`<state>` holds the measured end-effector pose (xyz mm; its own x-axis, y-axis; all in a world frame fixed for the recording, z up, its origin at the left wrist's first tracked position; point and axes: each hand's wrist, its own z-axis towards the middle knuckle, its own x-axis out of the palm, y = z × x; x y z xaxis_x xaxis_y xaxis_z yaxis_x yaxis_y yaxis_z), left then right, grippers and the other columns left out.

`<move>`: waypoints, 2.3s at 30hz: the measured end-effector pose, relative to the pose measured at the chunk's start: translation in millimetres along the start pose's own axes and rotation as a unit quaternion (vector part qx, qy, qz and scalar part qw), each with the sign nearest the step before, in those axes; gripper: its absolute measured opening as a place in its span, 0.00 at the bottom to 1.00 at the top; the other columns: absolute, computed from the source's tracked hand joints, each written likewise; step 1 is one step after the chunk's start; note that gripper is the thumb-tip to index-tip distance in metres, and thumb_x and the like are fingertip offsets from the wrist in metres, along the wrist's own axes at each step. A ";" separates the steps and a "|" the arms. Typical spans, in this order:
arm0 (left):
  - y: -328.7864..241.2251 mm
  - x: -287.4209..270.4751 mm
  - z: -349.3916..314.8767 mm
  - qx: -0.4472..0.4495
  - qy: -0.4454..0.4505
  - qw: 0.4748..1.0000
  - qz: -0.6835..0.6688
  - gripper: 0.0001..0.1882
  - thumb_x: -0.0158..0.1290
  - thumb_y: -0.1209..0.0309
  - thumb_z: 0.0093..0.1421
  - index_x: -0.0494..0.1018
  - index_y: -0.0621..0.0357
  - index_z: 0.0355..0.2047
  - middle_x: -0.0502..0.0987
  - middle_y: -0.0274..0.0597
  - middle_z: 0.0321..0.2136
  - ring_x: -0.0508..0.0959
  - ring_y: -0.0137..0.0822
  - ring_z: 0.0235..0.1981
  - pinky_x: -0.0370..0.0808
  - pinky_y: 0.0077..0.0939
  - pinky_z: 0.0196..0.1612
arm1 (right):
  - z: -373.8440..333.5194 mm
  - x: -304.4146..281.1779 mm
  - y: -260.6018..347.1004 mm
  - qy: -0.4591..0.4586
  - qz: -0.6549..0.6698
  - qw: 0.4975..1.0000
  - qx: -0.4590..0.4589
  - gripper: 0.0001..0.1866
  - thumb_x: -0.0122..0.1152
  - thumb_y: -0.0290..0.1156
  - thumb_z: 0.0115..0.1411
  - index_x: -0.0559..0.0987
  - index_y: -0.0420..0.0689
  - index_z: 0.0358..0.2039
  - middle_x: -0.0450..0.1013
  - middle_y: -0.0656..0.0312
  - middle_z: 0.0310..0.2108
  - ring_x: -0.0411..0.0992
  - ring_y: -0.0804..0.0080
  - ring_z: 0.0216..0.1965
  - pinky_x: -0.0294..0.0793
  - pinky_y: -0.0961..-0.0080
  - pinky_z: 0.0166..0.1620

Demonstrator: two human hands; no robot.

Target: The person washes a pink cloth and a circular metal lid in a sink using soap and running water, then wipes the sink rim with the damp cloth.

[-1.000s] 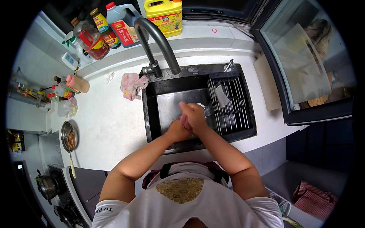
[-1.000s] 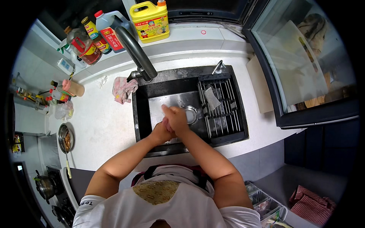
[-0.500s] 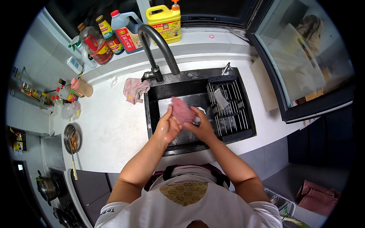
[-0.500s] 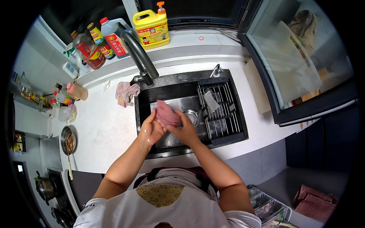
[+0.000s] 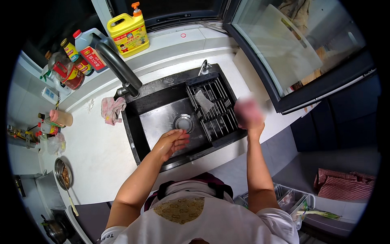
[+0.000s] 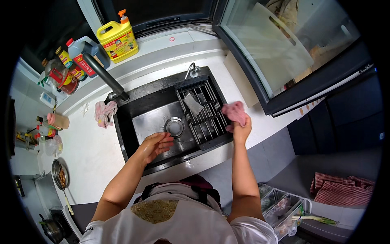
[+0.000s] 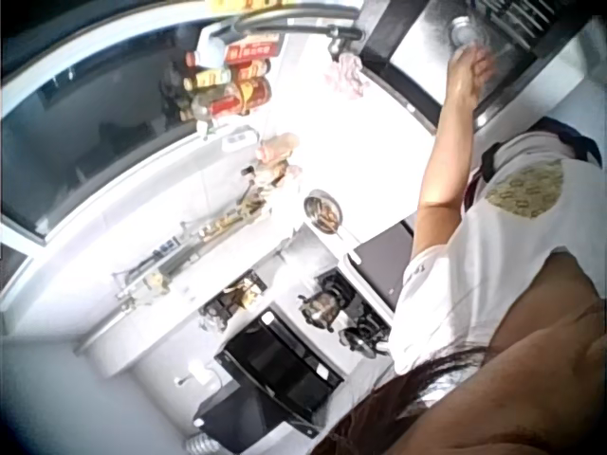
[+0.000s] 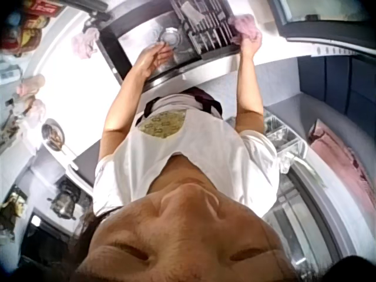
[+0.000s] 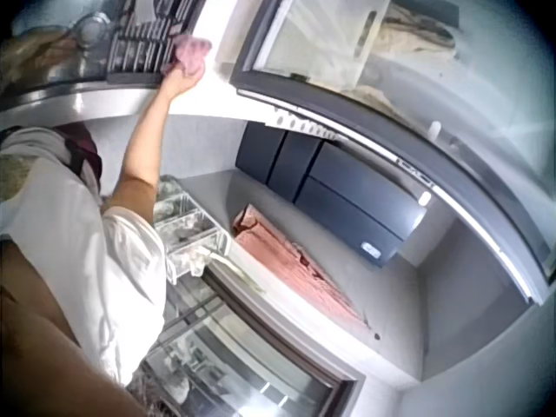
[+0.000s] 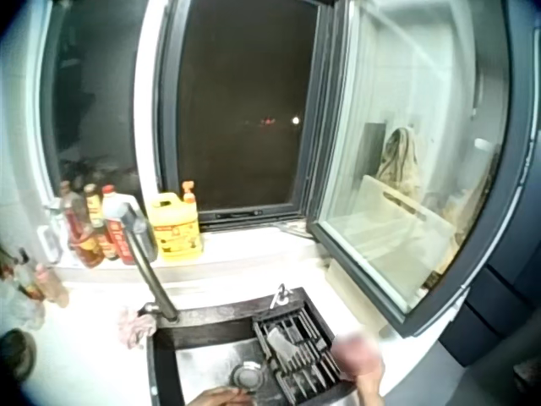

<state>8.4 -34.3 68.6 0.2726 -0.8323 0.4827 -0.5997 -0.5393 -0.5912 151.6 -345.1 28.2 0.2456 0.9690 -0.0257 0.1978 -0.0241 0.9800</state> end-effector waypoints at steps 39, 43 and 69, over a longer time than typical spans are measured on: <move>-59.8 -168.6 22.7 0.410 -0.375 0.690 0.464 0.26 0.59 0.72 0.45 0.66 0.59 0.46 0.65 0.50 0.50 0.64 0.51 0.52 0.63 0.38 0.53 | 51.4 365.8 -15.4 0.166 -0.350 0.845 -0.369 0.33 0.62 0.46 0.48 0.67 0.44 0.52 0.61 0.48 0.53 0.56 0.50 0.56 0.55 0.62 0.57; -44.8 -207.0 9.6 0.344 -0.454 0.684 0.456 0.21 0.58 0.74 0.46 0.69 0.59 0.42 0.67 0.50 0.47 0.66 0.50 0.50 0.64 0.36 0.52 | 91.4 394.2 -80.2 0.179 -0.494 0.806 -0.272 0.35 0.60 0.45 0.46 0.64 0.47 0.54 0.58 0.51 0.55 0.53 0.49 0.57 0.50 0.54 0.59; 35.1 -251.9 -130.7 0.332 -0.625 0.625 0.331 0.15 0.53 0.78 0.51 0.69 0.63 0.41 0.71 0.50 0.43 0.70 0.44 0.46 0.66 0.32 0.50 | -287.9 341.3 -127.4 0.671 -0.248 0.489 -0.499 0.21 0.56 0.44 0.50 0.73 0.58 0.47 0.59 0.64 0.55 0.50 0.58 0.60 0.50 0.38 0.54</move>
<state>-179.7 173.2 10.7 0.7528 -0.1281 -0.6456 -0.5617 0.3865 -0.7316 -63.0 59.4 -48.5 -0.5739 0.1010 -0.8127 -0.8093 -0.2216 0.5439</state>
